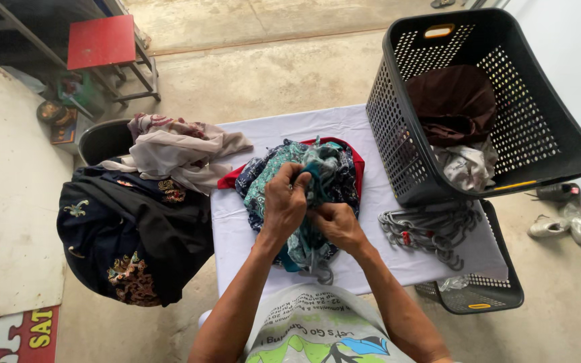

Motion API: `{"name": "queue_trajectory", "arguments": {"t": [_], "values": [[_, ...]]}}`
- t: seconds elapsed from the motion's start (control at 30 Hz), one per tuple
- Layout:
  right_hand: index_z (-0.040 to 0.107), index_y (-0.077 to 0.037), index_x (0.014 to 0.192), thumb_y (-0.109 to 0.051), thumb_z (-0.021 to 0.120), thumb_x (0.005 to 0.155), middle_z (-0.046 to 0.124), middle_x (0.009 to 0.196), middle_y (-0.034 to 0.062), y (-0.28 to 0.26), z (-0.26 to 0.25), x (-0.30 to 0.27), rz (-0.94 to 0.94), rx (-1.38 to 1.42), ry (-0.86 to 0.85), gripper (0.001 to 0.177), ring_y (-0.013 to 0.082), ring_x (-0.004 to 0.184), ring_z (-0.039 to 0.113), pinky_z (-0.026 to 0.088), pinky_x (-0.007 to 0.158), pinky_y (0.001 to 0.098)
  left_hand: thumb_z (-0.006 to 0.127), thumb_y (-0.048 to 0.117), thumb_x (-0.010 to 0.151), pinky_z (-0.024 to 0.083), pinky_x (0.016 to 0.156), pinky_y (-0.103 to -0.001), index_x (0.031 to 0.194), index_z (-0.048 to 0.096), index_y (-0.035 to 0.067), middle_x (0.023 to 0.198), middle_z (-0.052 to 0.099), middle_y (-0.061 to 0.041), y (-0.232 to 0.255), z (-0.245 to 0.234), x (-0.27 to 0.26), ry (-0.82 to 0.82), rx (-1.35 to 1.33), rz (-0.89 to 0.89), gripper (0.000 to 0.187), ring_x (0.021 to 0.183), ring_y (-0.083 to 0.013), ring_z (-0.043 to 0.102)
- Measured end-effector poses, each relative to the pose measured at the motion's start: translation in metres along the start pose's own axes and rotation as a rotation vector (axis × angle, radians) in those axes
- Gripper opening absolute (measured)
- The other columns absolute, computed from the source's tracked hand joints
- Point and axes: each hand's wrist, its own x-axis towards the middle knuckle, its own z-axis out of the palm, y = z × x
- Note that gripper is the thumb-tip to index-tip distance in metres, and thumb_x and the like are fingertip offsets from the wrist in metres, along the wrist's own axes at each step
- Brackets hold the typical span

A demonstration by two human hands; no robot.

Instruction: The person sorts various pieces of clothing from a pile onto a table, placing some items into a black laundry basket and others onto a stack on the table.

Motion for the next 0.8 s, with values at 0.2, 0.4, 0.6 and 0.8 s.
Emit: {"name": "queue_trajectory", "arguments": {"t": [0.2,0.4,0.6,0.8], "values": [[0.068,0.001,0.083,-0.014,0.069,0.087,0.068,0.067,0.0158,0.005,0.014,-0.009,-0.066,-0.265,0.13,0.016,0.022,0.055,0.065,0.05,0.054,0.0372,0.072,0.009,0.091,0.055,0.064,-0.036,0.109,0.058,0.002,0.083,0.067,-0.009,-0.005,-0.013,0.014,-0.024,-0.114,0.082,0.024,0.074,-0.0175,0.065],[0.062,0.001,0.074,-0.01,0.068,0.085,0.062,0.07,0.0178,0.004,0.019,-0.026,-0.335,-0.381,0.148,0.017,0.034,0.059,0.063,0.046,0.054,0.0439,0.077,0.013,0.086,0.053,0.066,-0.042,0.107,0.063,0.005,0.082,0.069,-0.014,-0.004,-0.016,0.022,0.086,0.393,0.314,0.027,0.073,-0.0295,0.069],[0.062,0.002,0.071,-0.014,0.07,0.086,0.066,0.071,0.0177,0.001,0.017,-0.028,-0.041,-0.48,0.108,0.023,0.032,0.062,0.066,0.049,0.058,0.0417,0.075,0.024,0.094,0.053,0.062,-0.041,0.092,0.066,0.008,0.08,0.073,-0.012,-0.001,-0.007,0.018,0.228,0.482,0.372,0.019,0.069,-0.0302,0.071],[0.073,0.001,0.08,-0.012,0.069,0.09,0.068,0.073,0.0132,-0.018,0.017,-0.036,-0.186,-0.427,0.171,0.017,0.023,0.06,0.065,0.051,0.057,0.0367,0.076,0.024,0.092,0.052,0.058,-0.036,0.09,0.068,0.008,0.074,0.073,-0.007,-0.027,-0.021,0.038,0.377,0.378,0.104,0.018,0.065,-0.0229,0.07]]}}
